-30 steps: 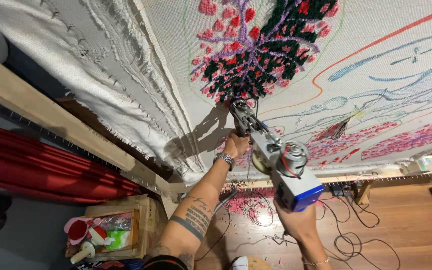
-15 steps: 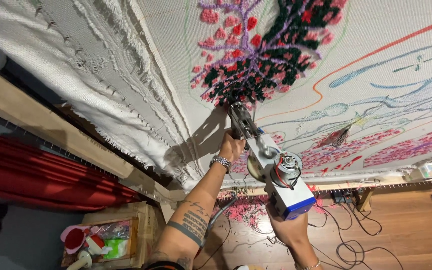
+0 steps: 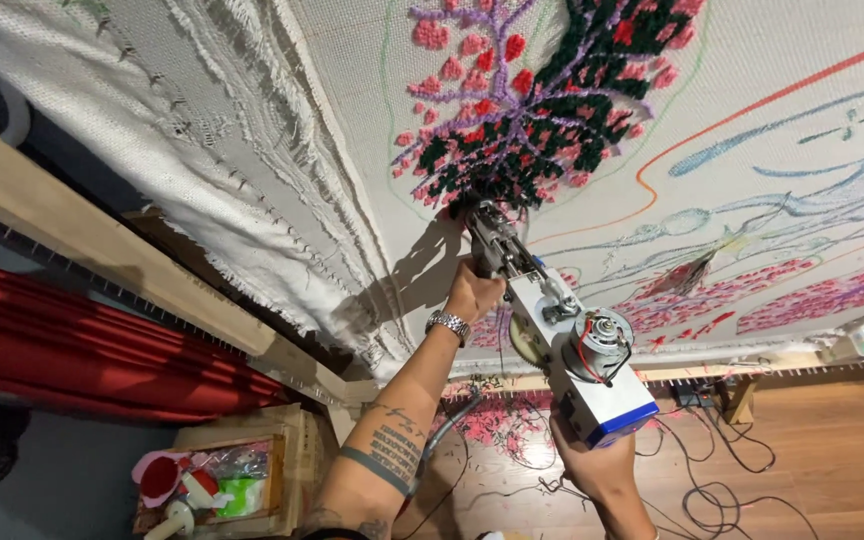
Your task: Using a tufting gun to create a pattern on a large rug canvas.
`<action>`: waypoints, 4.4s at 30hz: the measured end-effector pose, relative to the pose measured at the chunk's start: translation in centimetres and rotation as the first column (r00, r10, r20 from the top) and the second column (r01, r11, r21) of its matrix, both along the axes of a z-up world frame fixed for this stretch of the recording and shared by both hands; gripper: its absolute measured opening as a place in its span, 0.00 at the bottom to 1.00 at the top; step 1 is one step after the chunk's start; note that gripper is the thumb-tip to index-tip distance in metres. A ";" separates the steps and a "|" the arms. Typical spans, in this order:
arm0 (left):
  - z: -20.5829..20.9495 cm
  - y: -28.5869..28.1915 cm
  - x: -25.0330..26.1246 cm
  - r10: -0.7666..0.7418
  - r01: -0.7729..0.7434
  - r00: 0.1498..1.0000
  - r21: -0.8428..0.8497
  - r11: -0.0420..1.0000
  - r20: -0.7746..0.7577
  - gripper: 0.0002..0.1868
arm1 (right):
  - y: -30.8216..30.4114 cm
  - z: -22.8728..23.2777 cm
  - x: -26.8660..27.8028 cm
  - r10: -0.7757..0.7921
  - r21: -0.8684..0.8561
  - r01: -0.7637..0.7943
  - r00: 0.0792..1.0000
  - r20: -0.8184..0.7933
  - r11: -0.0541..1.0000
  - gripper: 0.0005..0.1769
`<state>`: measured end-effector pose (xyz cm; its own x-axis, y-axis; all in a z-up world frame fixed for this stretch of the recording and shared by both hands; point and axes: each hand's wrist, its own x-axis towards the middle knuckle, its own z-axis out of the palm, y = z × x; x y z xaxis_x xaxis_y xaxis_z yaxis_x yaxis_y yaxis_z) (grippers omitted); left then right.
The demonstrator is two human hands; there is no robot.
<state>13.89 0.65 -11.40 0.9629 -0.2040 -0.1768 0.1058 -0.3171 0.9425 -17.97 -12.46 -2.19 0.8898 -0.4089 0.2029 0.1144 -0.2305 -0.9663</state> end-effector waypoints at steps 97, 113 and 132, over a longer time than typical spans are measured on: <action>3.3 -0.8 -13.1 -0.234 0.312 0.950 -0.592 0.743 0.206 0.11 | -5.5 2.6 -7.1 0.202 0.430 -0.153 0.977 -0.072 0.890 0.12; -12.8 -0.3 3.4 -0.197 -0.206 0.952 -0.966 0.155 -0.234 0.17 | 1.6 9.1 -1.0 0.076 -0.143 -0.065 0.994 0.077 0.988 0.20; 9.1 3.6 -6.5 0.064 -0.054 0.972 -0.049 0.997 0.227 0.16 | 2.2 4.0 0.2 0.049 0.029 -0.049 0.999 -0.010 0.998 0.19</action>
